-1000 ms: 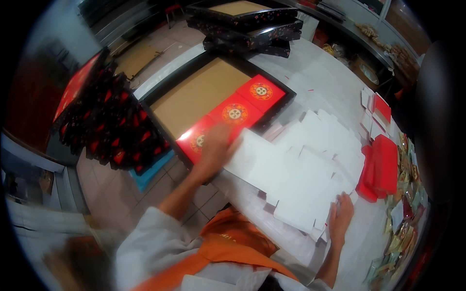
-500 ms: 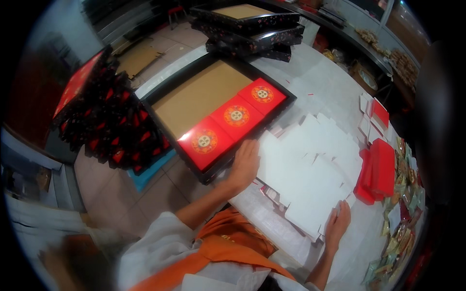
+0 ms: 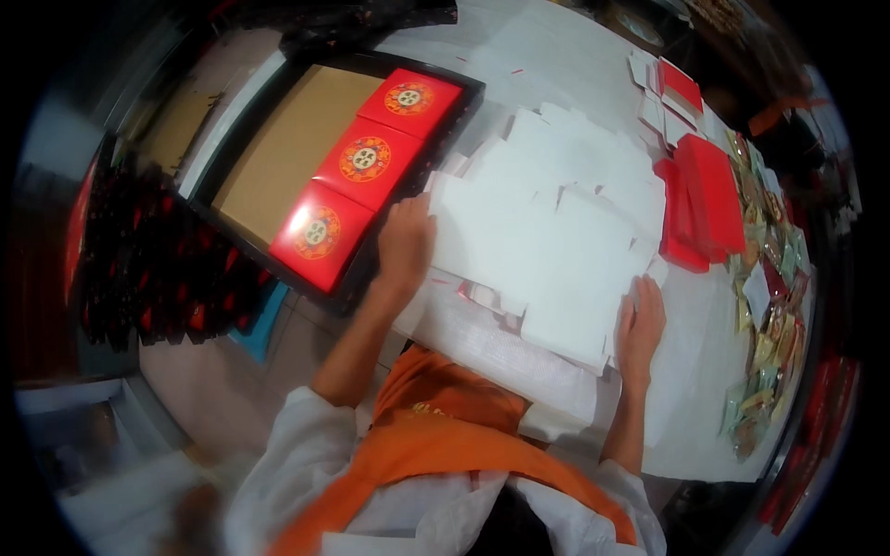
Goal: The person folds flat white cardboard pieces into small red gift boxes. They insert small packaged items into the boxes and place the finished boxes into a larger black tray. The process is repeated multiple times throughout the clip.
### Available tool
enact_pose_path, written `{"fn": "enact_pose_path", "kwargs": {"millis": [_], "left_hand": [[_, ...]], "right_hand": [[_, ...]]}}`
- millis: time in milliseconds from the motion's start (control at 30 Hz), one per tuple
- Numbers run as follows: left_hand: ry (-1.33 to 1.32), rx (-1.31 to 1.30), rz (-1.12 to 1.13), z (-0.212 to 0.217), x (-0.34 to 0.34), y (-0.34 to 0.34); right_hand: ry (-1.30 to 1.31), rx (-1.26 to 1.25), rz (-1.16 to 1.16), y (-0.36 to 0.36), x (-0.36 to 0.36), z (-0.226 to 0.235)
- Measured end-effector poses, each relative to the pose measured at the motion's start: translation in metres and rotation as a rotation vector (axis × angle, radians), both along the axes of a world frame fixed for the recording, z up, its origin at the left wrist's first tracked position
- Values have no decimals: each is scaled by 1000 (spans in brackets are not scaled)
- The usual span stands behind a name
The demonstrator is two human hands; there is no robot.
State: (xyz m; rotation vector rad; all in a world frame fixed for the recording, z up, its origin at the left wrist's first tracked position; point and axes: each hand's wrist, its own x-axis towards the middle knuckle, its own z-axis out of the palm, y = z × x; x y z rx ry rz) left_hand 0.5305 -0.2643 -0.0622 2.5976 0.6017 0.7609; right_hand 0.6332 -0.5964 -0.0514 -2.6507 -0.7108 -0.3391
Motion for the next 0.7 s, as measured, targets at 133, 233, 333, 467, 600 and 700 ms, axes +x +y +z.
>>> {"fn": "enact_pose_path", "kwargs": {"millis": [133,233,333,467,600,700], "left_hand": [[15,-69,-29,11,8,11],[12,-384,-11,36,4,9],[-94,-580,-20,37,5,7],[-472,-1127,-12,37,13,-2],[76,-895,-296,96,-13,-12],[50,-806,-513,147,-23,-27]], "right_hand": [[7,23,-3,0,2,3],[3,30,-13,-1,1,0],[7,32,-23,0,1,1],[-9,37,-1,-1,2,-2],[46,66,-27,-6,3,-4],[276,557,-134,-10,6,-1]]}}
